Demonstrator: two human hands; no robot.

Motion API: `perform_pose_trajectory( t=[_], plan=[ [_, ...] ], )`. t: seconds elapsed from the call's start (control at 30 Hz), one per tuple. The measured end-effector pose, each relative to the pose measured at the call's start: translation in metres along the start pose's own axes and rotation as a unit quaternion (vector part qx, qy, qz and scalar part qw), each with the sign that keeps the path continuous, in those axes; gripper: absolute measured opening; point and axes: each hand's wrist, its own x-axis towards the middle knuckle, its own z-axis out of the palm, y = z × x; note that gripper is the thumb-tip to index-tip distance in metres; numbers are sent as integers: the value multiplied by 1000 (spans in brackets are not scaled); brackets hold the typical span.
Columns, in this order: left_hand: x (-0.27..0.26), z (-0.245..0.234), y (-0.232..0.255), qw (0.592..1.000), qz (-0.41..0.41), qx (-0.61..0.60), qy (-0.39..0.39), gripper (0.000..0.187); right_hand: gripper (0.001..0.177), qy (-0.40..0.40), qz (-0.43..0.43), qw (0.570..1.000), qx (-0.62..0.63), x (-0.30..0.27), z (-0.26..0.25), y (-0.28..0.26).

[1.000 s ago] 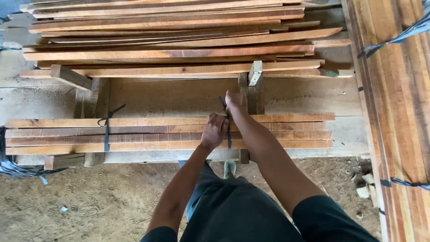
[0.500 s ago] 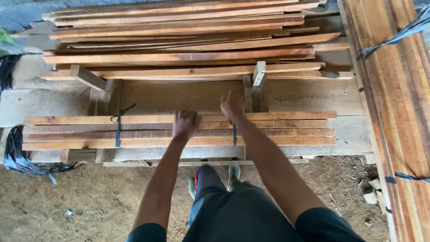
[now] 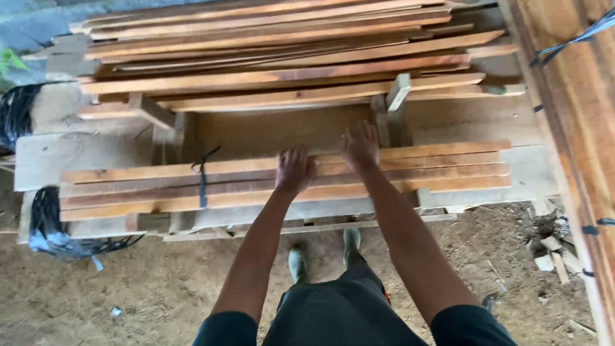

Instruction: Bundle sets of wooden slats using ties and arrange them for sorting on a workbench.

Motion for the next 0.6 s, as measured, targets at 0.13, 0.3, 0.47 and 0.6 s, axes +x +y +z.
perform_pose_trajectory(
  t=[0.13,0.3,0.47,0.6],
  plan=[
    [-12,-13,-19,992,42,-27,-116,71,22,-109,64,992,-24,-2,-32,-16],
    [-40,-44,-61,980,53,-54,-183,74,32,-111,75,991,-22,-7,-70,-34],
    [-79,-45,-141,996,87,9,-1,76,52,-157,60,985,-35,-29,-92,-45],
    [-106,-66,-200,996,81,31,0,75,68,-223,73,972,-27,-34,-121,-63]
  ],
)
